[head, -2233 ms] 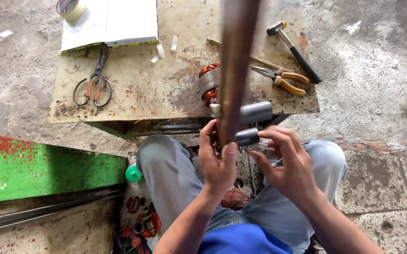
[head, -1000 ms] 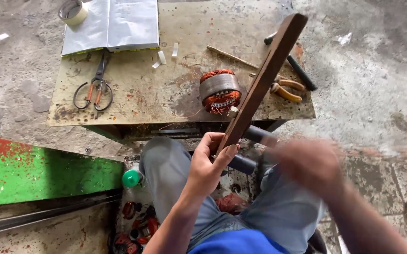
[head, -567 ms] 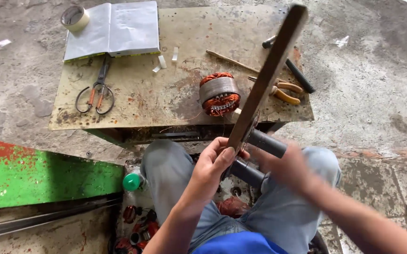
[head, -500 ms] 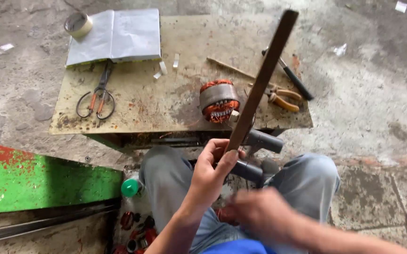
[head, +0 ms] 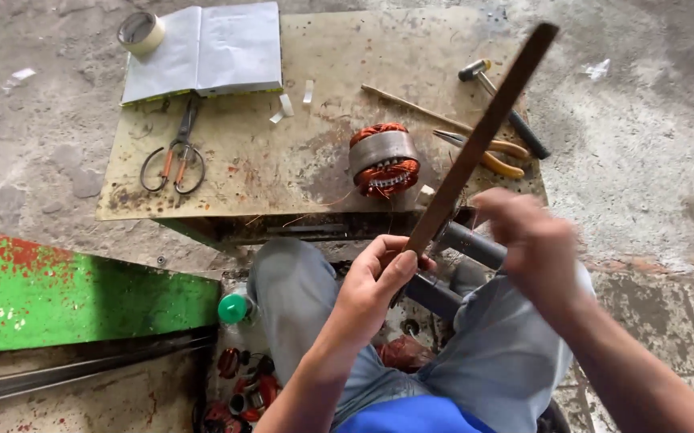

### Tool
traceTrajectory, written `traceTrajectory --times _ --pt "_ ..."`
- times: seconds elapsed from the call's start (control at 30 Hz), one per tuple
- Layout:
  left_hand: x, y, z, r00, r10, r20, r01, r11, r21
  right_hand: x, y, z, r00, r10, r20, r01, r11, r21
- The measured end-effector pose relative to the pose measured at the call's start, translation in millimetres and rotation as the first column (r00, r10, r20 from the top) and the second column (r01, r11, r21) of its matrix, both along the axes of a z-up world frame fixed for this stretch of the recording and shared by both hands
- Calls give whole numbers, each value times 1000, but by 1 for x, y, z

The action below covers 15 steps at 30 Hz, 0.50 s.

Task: Seating copper wire windings into an electric motor stator using a wooden guide and pliers.

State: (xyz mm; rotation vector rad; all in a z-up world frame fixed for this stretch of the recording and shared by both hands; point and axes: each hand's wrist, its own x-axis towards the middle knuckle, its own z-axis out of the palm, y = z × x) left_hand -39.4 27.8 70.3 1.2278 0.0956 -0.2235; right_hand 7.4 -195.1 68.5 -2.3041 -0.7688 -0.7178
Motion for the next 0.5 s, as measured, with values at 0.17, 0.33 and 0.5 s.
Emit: traceTrajectory --times 0.17,0.33,0.5 --pt "5 0 15 995 102 -11 -96 964 247 -69 49 43 756 632 -170 -654 743 -144" --pt "3 -5 2 999 19 27 -18 1000 -18 -11 3 -36 998 -3 -60 -8 984 -177" --pt "5 2 11 993 112 36 -118 942 314 -43 27 37 729 640 -243 -671 738 -71"
